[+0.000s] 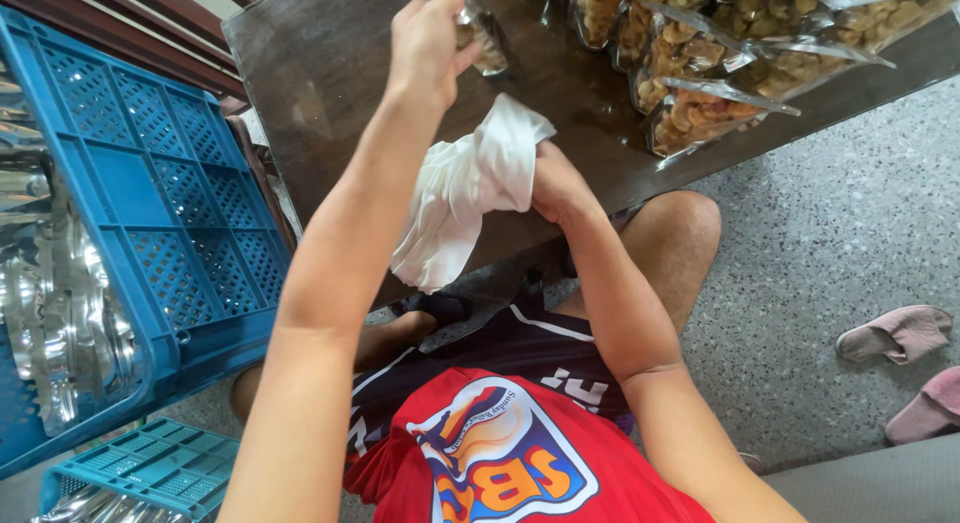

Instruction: The person sits on the floor and repeatedly picks up small transparent snack packets from a blue crate. They place each packet into a white cloth bag, then transfer the bag's contents into a larger clear plastic bag, which is set aside on the table.

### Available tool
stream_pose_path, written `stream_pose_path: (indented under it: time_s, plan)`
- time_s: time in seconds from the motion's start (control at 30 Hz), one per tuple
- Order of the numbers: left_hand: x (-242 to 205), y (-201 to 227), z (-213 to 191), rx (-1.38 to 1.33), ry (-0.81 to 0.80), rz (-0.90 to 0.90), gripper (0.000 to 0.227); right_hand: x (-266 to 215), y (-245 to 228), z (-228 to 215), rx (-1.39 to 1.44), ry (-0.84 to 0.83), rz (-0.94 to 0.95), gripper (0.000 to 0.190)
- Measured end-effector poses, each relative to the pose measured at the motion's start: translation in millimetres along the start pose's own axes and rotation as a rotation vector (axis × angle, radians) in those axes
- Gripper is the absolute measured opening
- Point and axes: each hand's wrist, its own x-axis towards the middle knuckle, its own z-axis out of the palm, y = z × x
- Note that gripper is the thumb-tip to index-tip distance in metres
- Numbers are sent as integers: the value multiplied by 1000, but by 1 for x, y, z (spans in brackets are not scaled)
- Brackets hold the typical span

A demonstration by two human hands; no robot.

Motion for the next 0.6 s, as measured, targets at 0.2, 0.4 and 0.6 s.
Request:
stream_pose_path:
  time_s: [0.2, 0.4, 0.6]
  plan:
    - [73, -56, 86, -145, 145, 143, 19, -17, -35, 14, -594, -111, -245, 32]
    - [45, -41, 110, -296, -85, 159, 15, -28, -56, 17, -450, -155, -359, 42]
    - [-86, -28, -12, 488, -249, 696, 25, -27, -27, 5, -669, 3, -344, 47]
